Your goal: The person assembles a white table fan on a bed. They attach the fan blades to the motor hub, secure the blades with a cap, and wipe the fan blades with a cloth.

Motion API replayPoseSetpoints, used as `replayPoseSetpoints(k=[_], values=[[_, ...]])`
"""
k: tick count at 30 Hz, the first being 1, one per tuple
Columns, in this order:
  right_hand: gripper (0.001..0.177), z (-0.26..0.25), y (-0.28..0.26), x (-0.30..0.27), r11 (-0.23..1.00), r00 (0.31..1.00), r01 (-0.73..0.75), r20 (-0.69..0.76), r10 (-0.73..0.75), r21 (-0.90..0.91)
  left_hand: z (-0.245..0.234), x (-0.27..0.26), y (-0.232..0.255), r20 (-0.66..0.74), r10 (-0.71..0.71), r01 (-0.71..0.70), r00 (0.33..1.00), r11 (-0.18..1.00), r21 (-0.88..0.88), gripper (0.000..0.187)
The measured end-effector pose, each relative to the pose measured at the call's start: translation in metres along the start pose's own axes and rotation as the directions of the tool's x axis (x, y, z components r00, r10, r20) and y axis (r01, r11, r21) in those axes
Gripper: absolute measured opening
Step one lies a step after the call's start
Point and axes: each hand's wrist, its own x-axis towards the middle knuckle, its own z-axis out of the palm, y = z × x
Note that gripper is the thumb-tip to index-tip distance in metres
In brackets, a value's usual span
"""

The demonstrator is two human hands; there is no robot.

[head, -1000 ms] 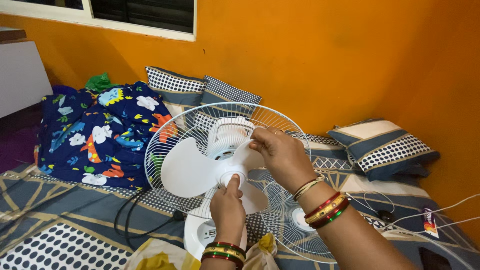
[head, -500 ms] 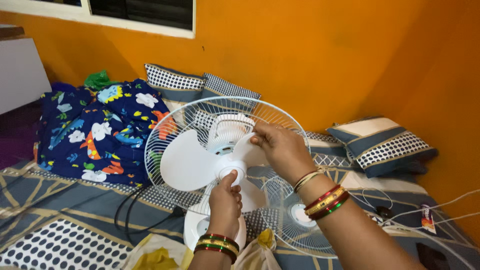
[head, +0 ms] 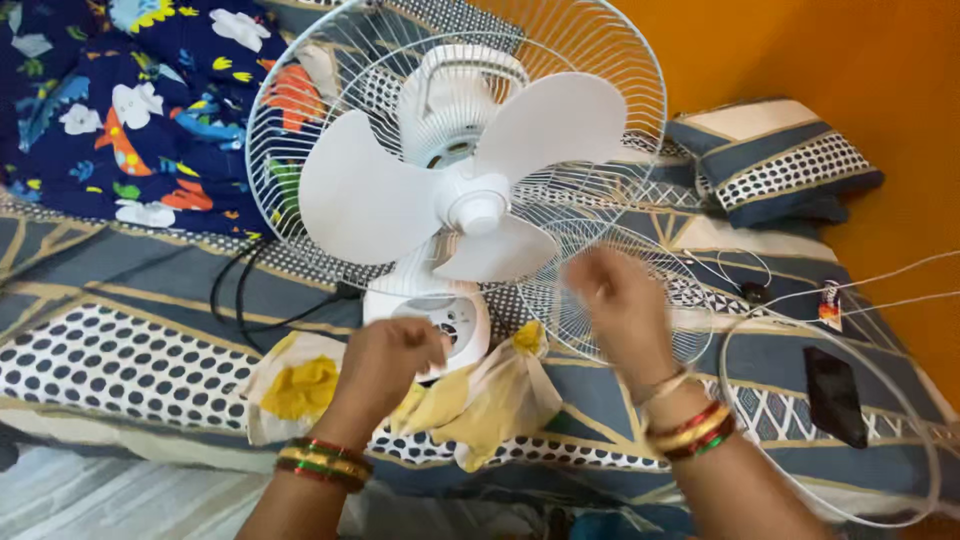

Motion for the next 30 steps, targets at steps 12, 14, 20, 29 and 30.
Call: replayPoseSetpoints(k=[12, 14, 20, 29, 30], values=[[0.046, 0.094, 0.135, -0.118, 0.760, 0.656, -0.420, 0.413, 0.632, -0.496, 0.008, -0.006, -0.006, 0.187, -0.004, -0.089, 0.982, 0.871, 0.484, 0.036], [0.036, 0.094, 0.135, -0.106, 0.777, 0.681, -0.508, 0.380, 0.626, -0.371, 0.014, -0.007, -0.005, 0.203, 0.036, -0.126, 0.978, 0.884, 0.450, 0.044], [0.022, 0.079, 0.109, -0.101, 0.637, 0.703, -0.711, 0.264, 0.661, 0.298, 0.034, -0.018, -0.006, 0.265, 0.071, -0.170, 0.962, 0.912, 0.374, 0.096], [0.021, 0.021, 0.075, -0.049, -0.040, 0.869, -0.282, 0.273, 0.413, 0.959, 0.056, -0.014, -0.039, 0.131, -0.034, -0.055, 0.991, 0.782, 0.620, 0.074], [0.016, 0.017, 0.069, -0.047, -0.049, 0.899, -0.235, 0.236, 0.370, 0.971, 0.054, -0.011, -0.039, 0.091, -0.030, -0.034, 0.995, 0.773, 0.633, 0.060]])
